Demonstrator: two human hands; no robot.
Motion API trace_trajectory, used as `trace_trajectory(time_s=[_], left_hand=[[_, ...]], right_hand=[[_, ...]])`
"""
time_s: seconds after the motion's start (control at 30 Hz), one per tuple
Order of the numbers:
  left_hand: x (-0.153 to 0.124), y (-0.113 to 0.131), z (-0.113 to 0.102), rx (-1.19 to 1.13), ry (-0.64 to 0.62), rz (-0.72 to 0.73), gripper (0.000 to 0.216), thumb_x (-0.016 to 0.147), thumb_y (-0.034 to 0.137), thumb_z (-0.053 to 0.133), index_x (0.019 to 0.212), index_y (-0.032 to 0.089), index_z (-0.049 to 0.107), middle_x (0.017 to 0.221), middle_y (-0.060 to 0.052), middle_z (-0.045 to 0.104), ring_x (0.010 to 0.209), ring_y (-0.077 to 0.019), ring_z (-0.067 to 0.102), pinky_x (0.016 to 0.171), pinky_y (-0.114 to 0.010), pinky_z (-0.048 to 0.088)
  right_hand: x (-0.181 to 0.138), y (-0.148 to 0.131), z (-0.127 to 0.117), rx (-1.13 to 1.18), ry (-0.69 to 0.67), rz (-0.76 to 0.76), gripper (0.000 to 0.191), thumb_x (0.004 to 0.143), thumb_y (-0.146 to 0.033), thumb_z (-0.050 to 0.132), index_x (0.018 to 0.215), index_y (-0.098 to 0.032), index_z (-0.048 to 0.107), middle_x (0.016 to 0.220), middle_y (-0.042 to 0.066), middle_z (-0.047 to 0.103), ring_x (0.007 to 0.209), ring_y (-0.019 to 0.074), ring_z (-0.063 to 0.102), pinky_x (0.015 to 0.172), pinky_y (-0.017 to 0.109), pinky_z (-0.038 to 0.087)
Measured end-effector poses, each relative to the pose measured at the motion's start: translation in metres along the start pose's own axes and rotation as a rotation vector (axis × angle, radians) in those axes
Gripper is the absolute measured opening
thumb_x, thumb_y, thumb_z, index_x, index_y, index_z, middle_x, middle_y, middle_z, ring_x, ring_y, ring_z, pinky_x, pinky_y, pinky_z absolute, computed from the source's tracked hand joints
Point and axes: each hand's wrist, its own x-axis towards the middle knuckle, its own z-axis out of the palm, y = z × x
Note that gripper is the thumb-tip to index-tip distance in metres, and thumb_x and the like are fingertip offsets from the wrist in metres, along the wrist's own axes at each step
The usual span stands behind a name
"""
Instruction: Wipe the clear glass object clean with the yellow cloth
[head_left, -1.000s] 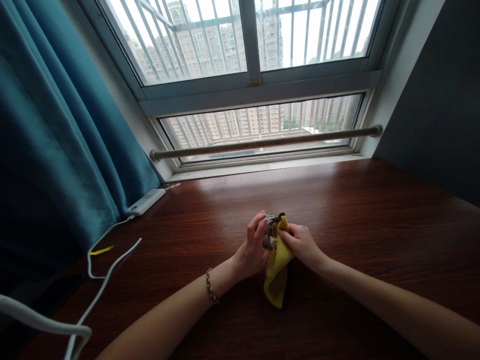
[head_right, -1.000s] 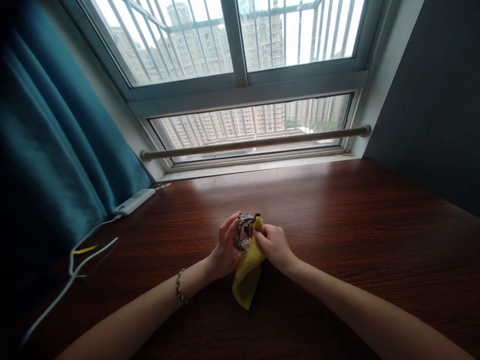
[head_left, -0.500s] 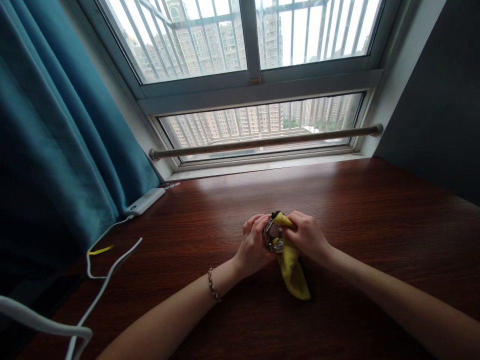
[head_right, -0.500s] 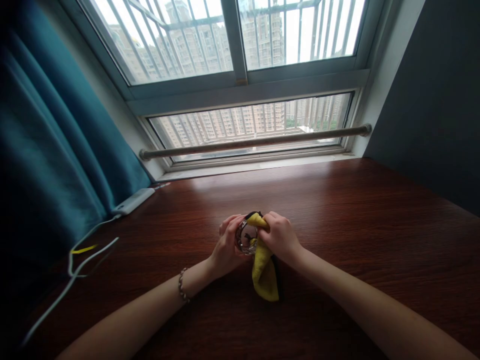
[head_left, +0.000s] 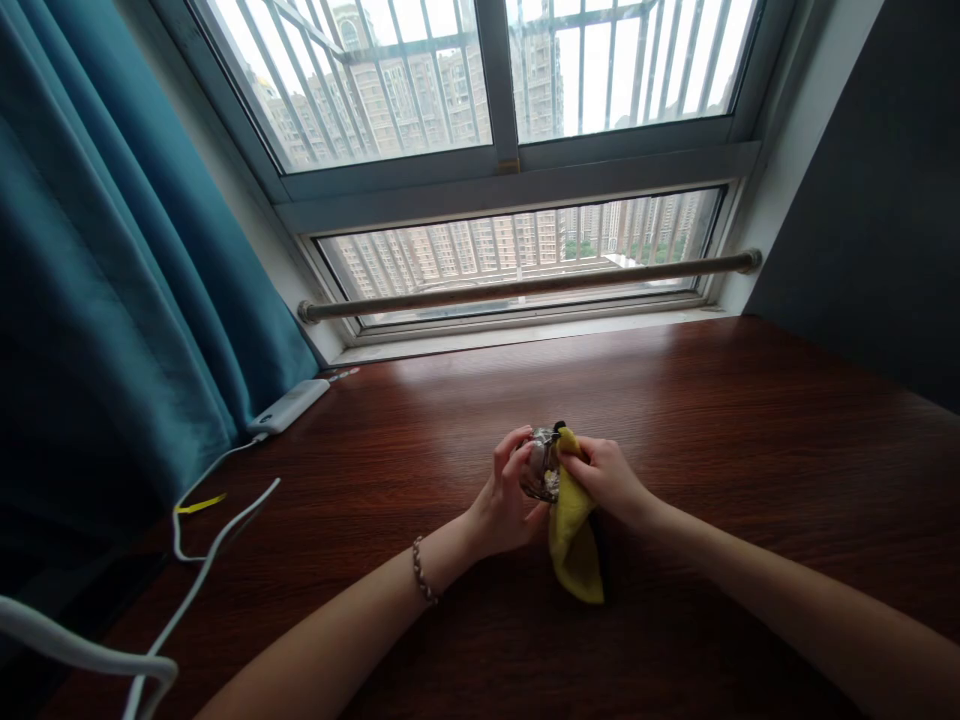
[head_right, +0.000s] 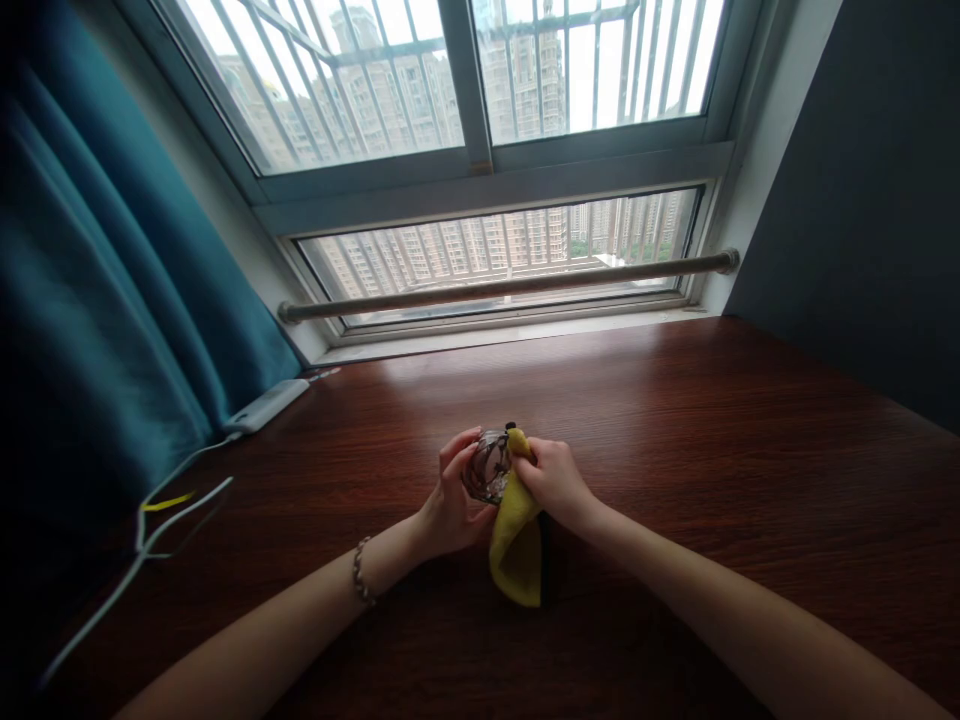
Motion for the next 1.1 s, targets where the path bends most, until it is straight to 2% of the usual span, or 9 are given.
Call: trace_trajectory(time_s=[0.13,0.27,0.37,0.47,0.6,0.7,0.8,0.93,1.1], left_hand=[[0.003,0.000,-0.002,-0.027,-0.058,-0.069,0.082,0.072,0.020,0.065,0.138,0.015,0.017,0.139,-0.022,0.027,0.129,-0.0323,0.031,0.101,-0.053,0.039],[0.003,-0.003,0.002,-0.028,-0.077,-0.121,0.083,0.071,0.026,0.070,0.138,0.017,0.024,0.134,-0.018,0.039,0.123,-0.0315,0.037,0.101,-0.052,0.038],[0.000,-0.005,0.007,-0.095,-0.085,-0.114,0.088,0.066,0.029,0.073,0.137,0.018,0.023,0.130,-0.017,0.042,0.123,-0.0307,0.039,0.102,-0.050,0.039],[-0.002,-0.005,0.010,-0.165,-0.056,-0.101,0.095,0.064,0.031,0.075,0.137,0.016,0.017,0.131,-0.019,0.038,0.124,-0.0305,0.040,0.100,-0.048,0.042],[-0.002,-0.004,0.008,-0.199,-0.005,-0.085,0.098,0.063,0.029,0.077,0.137,0.017,0.014,0.130,-0.020,0.035,0.125,-0.0305,0.039,0.099,-0.048,0.044],[-0.002,-0.002,0.004,-0.196,0.019,-0.067,0.098,0.063,0.027,0.077,0.137,0.018,0.014,0.131,-0.020,0.033,0.124,-0.0302,0.039,0.099,-0.047,0.044],[-0.004,-0.002,0.003,-0.175,0.039,-0.055,0.096,0.065,0.026,0.076,0.138,0.017,0.014,0.132,-0.020,0.032,0.125,-0.0306,0.038,0.099,-0.047,0.043],[-0.006,-0.004,0.004,-0.123,0.077,-0.054,0.095,0.066,0.026,0.075,0.138,0.016,0.015,0.132,-0.021,0.031,0.125,-0.0312,0.038,0.099,-0.049,0.043],[-0.008,-0.007,0.004,-0.036,0.128,-0.051,0.087,0.072,0.022,0.069,0.139,0.015,0.014,0.134,-0.022,0.028,0.125,-0.0307,0.036,0.098,-0.049,0.043]], right_hand=[[0.004,-0.004,-0.015,-0.389,0.067,-0.174,0.015,0.082,-0.025,0.042,0.072,-0.015,0.048,0.074,0.005,0.054,0.065,0.0153,0.046,0.062,0.030,0.029],[0.001,-0.008,-0.020,-0.621,-0.030,-0.289,0.011,0.082,-0.022,0.041,0.080,-0.015,0.049,0.081,0.006,0.053,0.066,0.0157,0.046,0.061,0.030,0.029],[0.003,-0.007,-0.021,-0.474,-0.050,-0.303,0.006,0.079,-0.019,0.046,0.076,-0.015,0.048,0.079,0.005,0.052,0.067,0.0143,0.046,0.062,0.029,0.031],[0.010,-0.002,-0.023,-0.174,-0.051,-0.252,0.013,0.077,-0.023,0.056,0.069,-0.014,0.051,0.070,0.002,0.051,0.066,0.0125,0.045,0.061,0.026,0.032],[0.017,0.004,-0.024,0.336,-0.184,-0.012,0.025,0.068,-0.034,0.070,0.075,-0.012,0.060,0.067,0.000,0.053,0.064,0.0114,0.045,0.058,0.024,0.033],[0.017,0.006,-0.021,0.705,-0.272,0.145,0.029,0.065,-0.028,0.074,0.084,-0.012,0.060,0.075,0.001,0.056,0.068,0.0116,0.050,0.063,0.024,0.037],[0.013,0.005,-0.016,0.939,-0.331,0.258,0.038,0.065,-0.024,0.073,0.099,-0.014,0.058,0.086,0.003,0.060,0.073,0.0139,0.055,0.069,0.028,0.042],[0.010,0.004,-0.008,0.945,-0.274,0.291,0.038,0.063,-0.024,0.074,0.096,-0.014,0.057,0.086,0.004,0.060,0.074,0.0143,0.055,0.070,0.028,0.042],[0.003,0.004,0.006,0.629,-0.154,0.214,0.033,0.069,-0.036,0.069,0.086,-0.009,0.059,0.075,0.003,0.056,0.068,0.0126,0.049,0.061,0.025,0.036]])
